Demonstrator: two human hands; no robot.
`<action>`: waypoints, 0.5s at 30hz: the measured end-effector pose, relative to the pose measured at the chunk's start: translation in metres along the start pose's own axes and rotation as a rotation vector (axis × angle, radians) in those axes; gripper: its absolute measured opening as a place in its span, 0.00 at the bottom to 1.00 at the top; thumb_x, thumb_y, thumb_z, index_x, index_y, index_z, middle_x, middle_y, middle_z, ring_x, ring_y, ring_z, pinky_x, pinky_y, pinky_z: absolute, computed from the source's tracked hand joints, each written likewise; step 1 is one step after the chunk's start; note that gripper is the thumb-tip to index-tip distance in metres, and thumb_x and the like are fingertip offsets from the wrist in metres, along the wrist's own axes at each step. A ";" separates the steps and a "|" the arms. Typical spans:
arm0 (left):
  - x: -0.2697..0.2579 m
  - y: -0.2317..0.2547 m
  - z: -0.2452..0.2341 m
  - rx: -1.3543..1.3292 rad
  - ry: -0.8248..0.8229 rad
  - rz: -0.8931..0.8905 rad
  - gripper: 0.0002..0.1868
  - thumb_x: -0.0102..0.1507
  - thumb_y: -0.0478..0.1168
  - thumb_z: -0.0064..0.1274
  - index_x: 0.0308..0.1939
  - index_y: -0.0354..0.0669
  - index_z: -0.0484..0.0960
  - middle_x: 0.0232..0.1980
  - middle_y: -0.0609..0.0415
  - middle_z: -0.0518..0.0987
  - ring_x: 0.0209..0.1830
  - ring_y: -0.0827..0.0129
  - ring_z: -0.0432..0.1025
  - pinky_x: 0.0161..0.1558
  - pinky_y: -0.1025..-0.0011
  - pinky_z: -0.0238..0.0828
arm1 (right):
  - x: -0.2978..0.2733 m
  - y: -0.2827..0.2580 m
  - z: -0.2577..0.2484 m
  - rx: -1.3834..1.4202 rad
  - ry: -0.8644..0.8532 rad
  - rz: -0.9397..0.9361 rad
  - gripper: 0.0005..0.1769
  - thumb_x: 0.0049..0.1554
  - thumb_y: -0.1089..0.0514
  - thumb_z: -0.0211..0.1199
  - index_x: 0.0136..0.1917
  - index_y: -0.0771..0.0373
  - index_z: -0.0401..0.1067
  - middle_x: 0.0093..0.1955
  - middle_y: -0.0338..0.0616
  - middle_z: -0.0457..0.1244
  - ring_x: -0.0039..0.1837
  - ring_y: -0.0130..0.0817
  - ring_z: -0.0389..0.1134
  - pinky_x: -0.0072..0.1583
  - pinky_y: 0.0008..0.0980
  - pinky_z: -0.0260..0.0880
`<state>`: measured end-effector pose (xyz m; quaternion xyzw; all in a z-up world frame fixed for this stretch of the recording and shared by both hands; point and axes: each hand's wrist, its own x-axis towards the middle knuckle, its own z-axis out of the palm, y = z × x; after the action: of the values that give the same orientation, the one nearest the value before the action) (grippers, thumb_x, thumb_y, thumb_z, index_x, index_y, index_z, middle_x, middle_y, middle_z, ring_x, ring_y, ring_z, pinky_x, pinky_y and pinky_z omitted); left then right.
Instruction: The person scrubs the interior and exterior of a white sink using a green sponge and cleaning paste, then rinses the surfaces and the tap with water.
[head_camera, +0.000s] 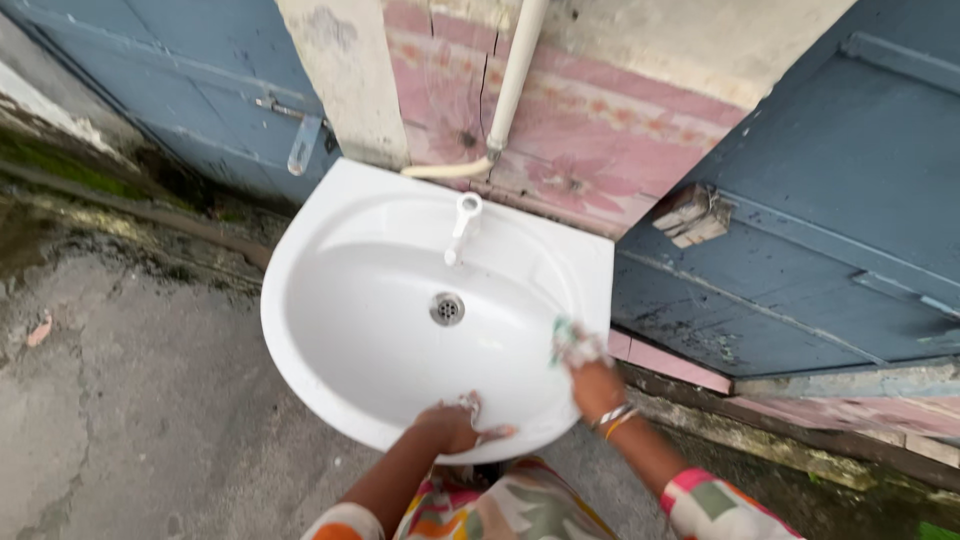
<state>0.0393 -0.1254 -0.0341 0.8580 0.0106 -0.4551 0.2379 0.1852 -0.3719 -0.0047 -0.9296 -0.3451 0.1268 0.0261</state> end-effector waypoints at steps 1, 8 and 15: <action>0.003 -0.002 0.000 0.000 0.015 0.001 0.62 0.61 0.82 0.18 0.81 0.35 0.40 0.81 0.39 0.53 0.81 0.55 0.52 0.78 0.62 0.42 | -0.019 -0.013 0.006 -0.051 0.342 -0.374 0.40 0.39 0.67 0.51 0.67 0.58 0.68 0.66 0.46 0.67 0.72 0.48 0.64 0.72 0.50 0.56; -0.001 -0.026 -0.010 0.026 0.084 -0.138 0.55 0.65 0.78 0.15 0.80 0.38 0.46 0.82 0.45 0.54 0.81 0.59 0.53 0.78 0.64 0.44 | -0.046 -0.078 -0.003 0.108 -0.206 -0.355 0.22 0.57 0.51 0.57 0.63 0.57 0.70 0.60 0.50 0.67 0.61 0.49 0.67 0.66 0.52 0.61; -0.075 -0.058 -0.043 0.154 0.270 -0.312 0.43 0.70 0.71 0.18 0.72 0.42 0.67 0.73 0.49 0.70 0.75 0.63 0.63 0.80 0.59 0.40 | -0.026 -0.033 -0.039 -0.047 -0.444 -0.421 0.27 0.59 0.52 0.59 0.72 0.46 0.62 0.67 0.44 0.63 0.63 0.46 0.67 0.71 0.46 0.61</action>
<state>0.0152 -0.0410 0.0223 0.9147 0.1404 -0.3670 0.0949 0.1555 -0.3622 0.0427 -0.7875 -0.5304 0.3106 -0.0457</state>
